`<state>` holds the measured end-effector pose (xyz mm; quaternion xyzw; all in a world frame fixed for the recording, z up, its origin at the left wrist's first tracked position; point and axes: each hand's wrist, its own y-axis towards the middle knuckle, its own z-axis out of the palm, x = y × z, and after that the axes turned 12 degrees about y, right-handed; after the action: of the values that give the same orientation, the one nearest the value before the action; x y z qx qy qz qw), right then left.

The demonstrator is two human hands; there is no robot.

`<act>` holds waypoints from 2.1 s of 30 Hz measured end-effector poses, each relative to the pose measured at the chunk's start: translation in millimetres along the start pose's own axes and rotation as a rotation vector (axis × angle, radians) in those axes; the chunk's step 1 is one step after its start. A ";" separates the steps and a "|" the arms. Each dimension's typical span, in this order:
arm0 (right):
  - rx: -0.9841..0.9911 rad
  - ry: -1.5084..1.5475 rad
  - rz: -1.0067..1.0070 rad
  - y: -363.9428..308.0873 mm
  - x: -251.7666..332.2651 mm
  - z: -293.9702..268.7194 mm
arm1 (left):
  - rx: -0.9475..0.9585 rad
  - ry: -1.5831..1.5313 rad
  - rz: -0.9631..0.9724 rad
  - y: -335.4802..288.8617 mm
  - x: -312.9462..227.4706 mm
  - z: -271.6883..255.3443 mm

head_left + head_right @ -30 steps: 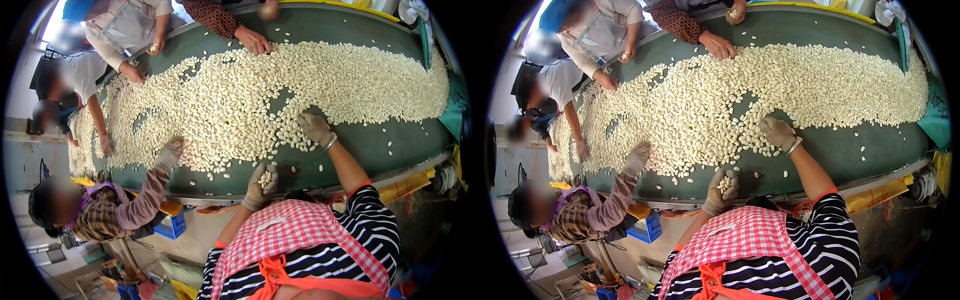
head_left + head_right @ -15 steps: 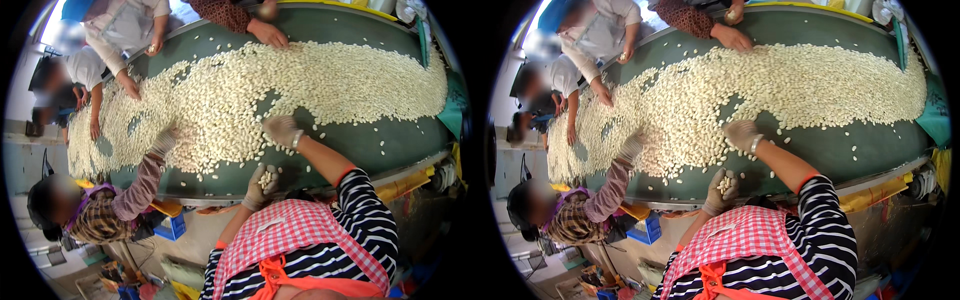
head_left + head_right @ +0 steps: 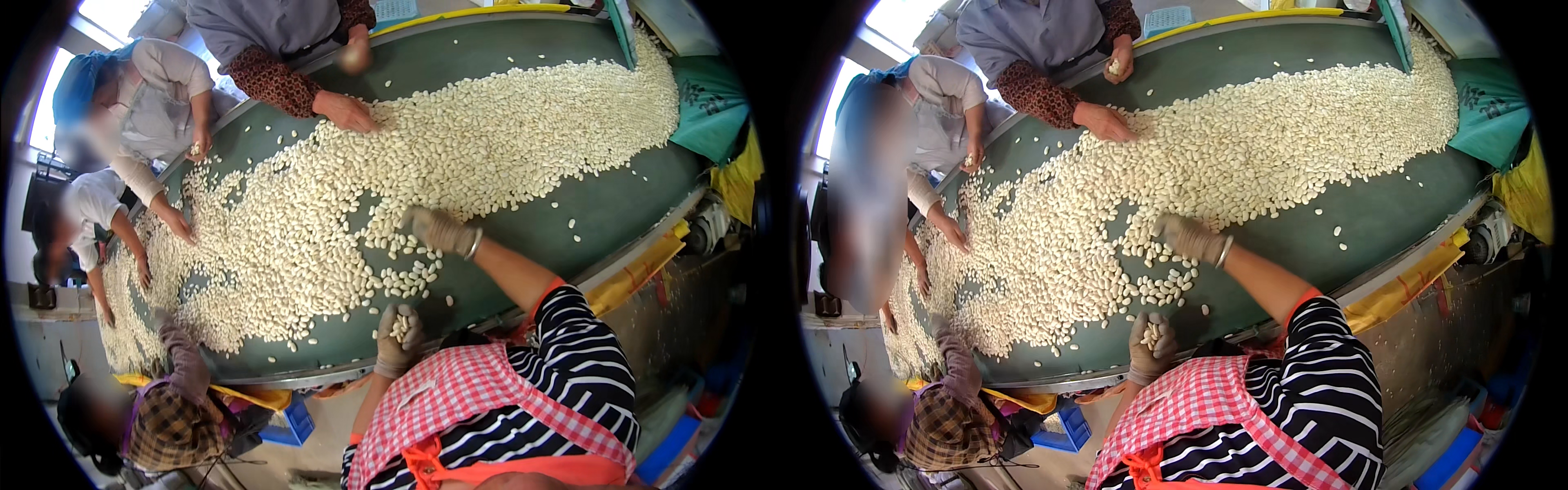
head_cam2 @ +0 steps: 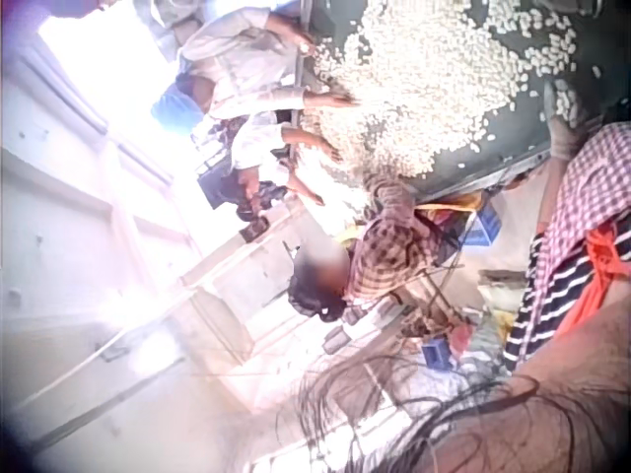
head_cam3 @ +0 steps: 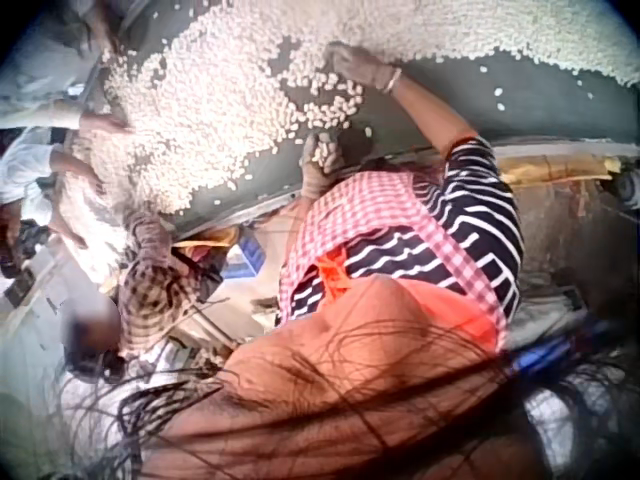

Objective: The person stands at a moving conveyor belt and uses both hands to pick and remove unwanted items from a stream of peanuts. The person repeatedly reaches into the flow, selects items, and discards them while the belt continues to move.

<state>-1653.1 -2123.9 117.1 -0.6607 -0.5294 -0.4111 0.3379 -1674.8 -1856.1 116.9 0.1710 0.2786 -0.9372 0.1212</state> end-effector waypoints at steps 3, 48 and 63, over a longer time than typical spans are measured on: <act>-0.521 -0.003 -0.015 25.3 -62.7 -87.7 | -0.004 -0.005 -0.020 4.9 5.7 9.6; 0.120 -0.735 0.527 -156.7 -111.6 -181.6 | -0.014 0.042 -0.024 66.1 87.6 98.6; 0.449 -0.712 0.163 22.6 -31.0 -92.8 | -0.104 0.082 -0.018 81.9 109.3 138.9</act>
<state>-1651.4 -2223.6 129.2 -0.7113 -0.6352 -0.0040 0.3009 -1783.3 -2015.5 144.3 0.2001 0.3334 -0.9148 0.1098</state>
